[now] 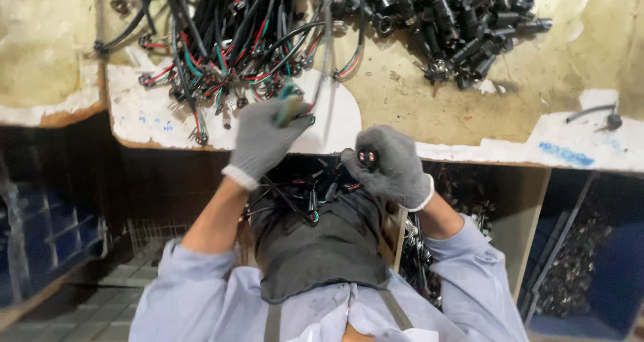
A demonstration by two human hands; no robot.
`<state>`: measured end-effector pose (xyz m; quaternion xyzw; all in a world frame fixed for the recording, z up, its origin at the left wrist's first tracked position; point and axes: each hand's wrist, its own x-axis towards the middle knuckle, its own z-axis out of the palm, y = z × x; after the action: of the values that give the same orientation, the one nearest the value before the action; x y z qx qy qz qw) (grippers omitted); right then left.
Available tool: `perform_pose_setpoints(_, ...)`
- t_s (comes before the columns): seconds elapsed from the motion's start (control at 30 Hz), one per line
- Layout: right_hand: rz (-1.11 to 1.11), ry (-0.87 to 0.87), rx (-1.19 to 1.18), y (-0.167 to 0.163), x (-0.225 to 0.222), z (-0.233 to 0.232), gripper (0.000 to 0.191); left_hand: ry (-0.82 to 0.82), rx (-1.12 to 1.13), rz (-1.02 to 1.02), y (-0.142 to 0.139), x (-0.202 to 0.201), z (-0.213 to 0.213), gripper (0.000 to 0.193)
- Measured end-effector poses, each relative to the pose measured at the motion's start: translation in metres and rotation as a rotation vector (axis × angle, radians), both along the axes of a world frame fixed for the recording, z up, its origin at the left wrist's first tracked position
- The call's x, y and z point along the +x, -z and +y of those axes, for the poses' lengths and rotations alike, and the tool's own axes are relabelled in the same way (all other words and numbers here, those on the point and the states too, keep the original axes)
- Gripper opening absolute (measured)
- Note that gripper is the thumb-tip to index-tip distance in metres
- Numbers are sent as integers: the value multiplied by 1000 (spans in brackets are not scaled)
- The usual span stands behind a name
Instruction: The person sits at a workbench covered with piles of wired connectors and uses a handheld wire stripper to strip insulation from the ends of wires, one wire at a time, placing processed wires aside and reaching for the next one from the piles.
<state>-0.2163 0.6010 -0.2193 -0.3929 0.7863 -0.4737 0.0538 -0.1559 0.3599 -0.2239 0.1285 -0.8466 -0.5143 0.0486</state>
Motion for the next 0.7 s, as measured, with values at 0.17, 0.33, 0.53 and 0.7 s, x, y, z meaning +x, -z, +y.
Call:
perform_pose_setpoints(0.17, 67, -124, 48, 12, -2, -6, 37, -29, 313, -103, -55, 40, 7, 28)
perform_pose_setpoints(0.33, 68, -312, -11, 25, -12, -17, 67, 23, 373, -167, -50, 47, 28, 40)
perform_pose_setpoints(0.53, 26, -416, 73, 53, -17, -24, 67, -14, 755, -255, -19, 40, 22, 38)
perform_pose_setpoints(0.7, -135, -374, 141, 59, -14, -36, 57, 183, 200, 135, -32, 27, -1, 34)
